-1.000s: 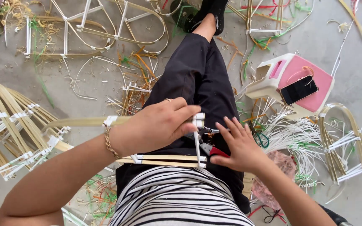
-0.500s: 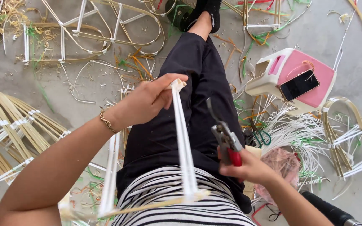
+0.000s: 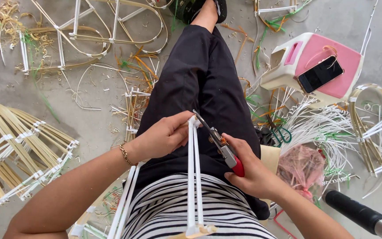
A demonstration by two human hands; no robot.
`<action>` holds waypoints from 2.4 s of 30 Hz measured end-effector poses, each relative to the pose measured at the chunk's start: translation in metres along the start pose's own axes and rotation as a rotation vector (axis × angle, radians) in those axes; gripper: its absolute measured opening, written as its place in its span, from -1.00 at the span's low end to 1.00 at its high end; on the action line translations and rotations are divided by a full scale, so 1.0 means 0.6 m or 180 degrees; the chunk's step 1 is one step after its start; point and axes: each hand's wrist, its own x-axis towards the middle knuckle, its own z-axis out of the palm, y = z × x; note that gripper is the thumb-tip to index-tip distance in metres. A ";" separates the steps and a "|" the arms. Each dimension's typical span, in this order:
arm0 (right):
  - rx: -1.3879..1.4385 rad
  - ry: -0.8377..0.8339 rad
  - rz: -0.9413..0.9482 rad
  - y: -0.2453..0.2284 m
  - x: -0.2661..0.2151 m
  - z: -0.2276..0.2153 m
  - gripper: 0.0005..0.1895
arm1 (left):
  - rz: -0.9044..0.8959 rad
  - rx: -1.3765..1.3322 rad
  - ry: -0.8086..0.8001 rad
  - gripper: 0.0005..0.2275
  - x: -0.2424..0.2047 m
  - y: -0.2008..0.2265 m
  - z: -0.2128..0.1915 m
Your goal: Assembling and cutting bamboo strips to construct lantern or decorative frames.
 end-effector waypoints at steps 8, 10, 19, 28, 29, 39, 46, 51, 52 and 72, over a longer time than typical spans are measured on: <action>-0.0005 -0.0206 0.0278 -0.006 0.000 -0.005 0.03 | -0.0026 -0.0128 -0.0052 -0.80 0.014 -0.021 0.015; 0.0053 -0.0290 0.0393 0.001 0.000 -0.007 0.05 | -0.0225 -0.0281 -0.0051 -0.80 0.018 -0.022 0.019; 0.0295 -0.0178 -0.0045 0.060 0.017 0.003 -0.07 | -0.0119 0.0115 0.0049 -0.81 0.029 -0.047 0.020; -0.0102 0.0474 0.1134 0.101 0.041 0.025 -0.58 | 0.0163 -0.0548 -0.0068 -0.82 0.032 -0.045 -0.025; -0.0194 0.0338 0.0770 0.074 0.043 0.022 -0.40 | 0.0988 0.0245 0.0207 -0.84 0.032 -0.040 -0.050; -0.0306 0.0111 -0.1215 0.006 0.126 0.050 -0.28 | 0.0205 -0.0543 0.4083 -0.79 0.038 -0.206 -0.520; 0.0806 -0.0311 0.0656 -0.006 0.237 0.049 -0.44 | 0.0745 -0.1853 0.3379 -0.69 -0.079 -0.252 -0.328; 0.1095 0.0341 -0.0165 -0.024 0.404 -0.085 -0.72 | -0.0767 -0.1420 0.3650 -0.51 -0.069 -0.538 -0.271; 0.1090 0.0378 -0.0136 -0.073 0.416 -0.113 -0.72 | -0.0773 -0.1421 0.3603 -0.51 -0.071 -0.606 -0.244; 0.0790 -0.0367 0.0766 0.024 0.211 -0.107 -0.45 | -0.1683 0.2306 0.3313 -0.80 -0.195 -0.443 -0.339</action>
